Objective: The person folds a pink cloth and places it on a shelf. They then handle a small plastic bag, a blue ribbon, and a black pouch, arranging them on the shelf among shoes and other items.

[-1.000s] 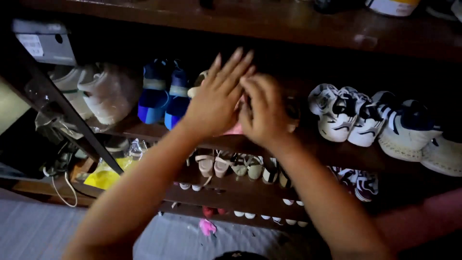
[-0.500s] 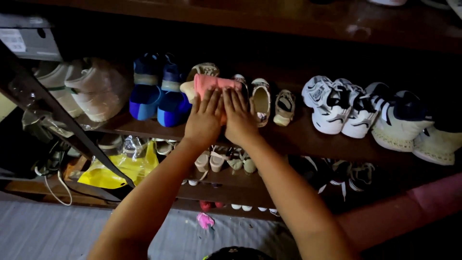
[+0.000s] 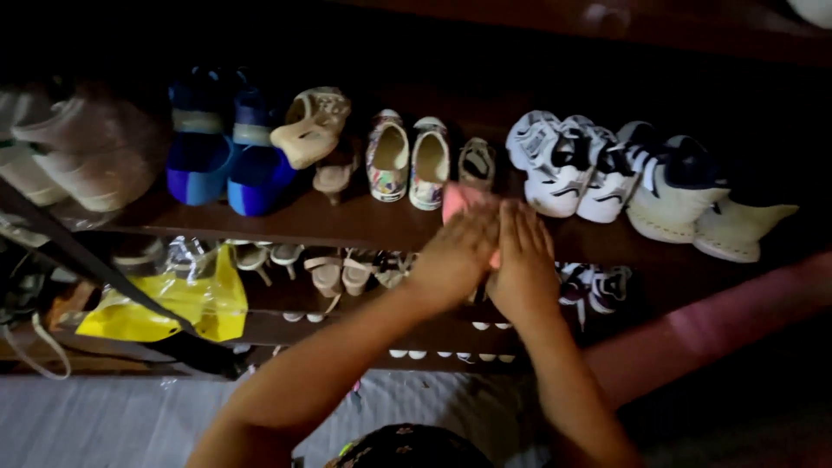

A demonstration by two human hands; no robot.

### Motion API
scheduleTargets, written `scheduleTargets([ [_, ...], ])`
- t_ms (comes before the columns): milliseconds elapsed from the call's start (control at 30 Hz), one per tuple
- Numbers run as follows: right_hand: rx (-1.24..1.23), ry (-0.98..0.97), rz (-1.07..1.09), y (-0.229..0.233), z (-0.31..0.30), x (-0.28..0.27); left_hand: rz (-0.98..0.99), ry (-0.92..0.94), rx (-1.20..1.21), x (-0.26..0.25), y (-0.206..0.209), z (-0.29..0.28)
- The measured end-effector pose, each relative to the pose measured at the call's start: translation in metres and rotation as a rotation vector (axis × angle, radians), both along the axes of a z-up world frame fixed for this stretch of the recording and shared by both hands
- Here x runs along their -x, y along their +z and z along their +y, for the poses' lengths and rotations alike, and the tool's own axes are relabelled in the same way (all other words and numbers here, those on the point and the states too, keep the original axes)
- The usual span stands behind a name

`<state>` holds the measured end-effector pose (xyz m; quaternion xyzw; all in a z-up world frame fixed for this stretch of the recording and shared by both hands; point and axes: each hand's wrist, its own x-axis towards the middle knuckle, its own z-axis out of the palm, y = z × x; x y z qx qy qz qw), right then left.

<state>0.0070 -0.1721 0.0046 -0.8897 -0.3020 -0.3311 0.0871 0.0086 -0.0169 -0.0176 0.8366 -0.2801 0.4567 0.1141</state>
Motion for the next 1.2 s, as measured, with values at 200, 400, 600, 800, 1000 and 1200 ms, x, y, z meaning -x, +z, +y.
scheduleTargets([
  [200,0.111,0.049,0.242,-0.014,-0.014,-0.018,0.565,0.197,-0.216,0.012,-0.015,-0.014],
  [400,0.144,-0.039,0.134,-0.031,0.044,-0.004,0.284,0.270,-0.124,0.025,-0.036,0.028],
  [600,0.116,0.091,0.364,-0.014,0.135,0.031,0.366,0.415,-0.226,0.082,-0.006,0.109],
  [800,-0.043,0.263,0.073,-0.041,0.160,0.023,0.400,0.473,-0.234,0.080,-0.046,0.150],
  [1000,0.048,0.100,0.210,-0.030,0.076,0.018,0.295,0.297,-0.179,0.046,-0.038,0.073],
  [1200,0.051,-0.150,0.255,-0.046,-0.045,-0.005,0.111,0.121,-0.142,0.005,-0.021,-0.054],
])
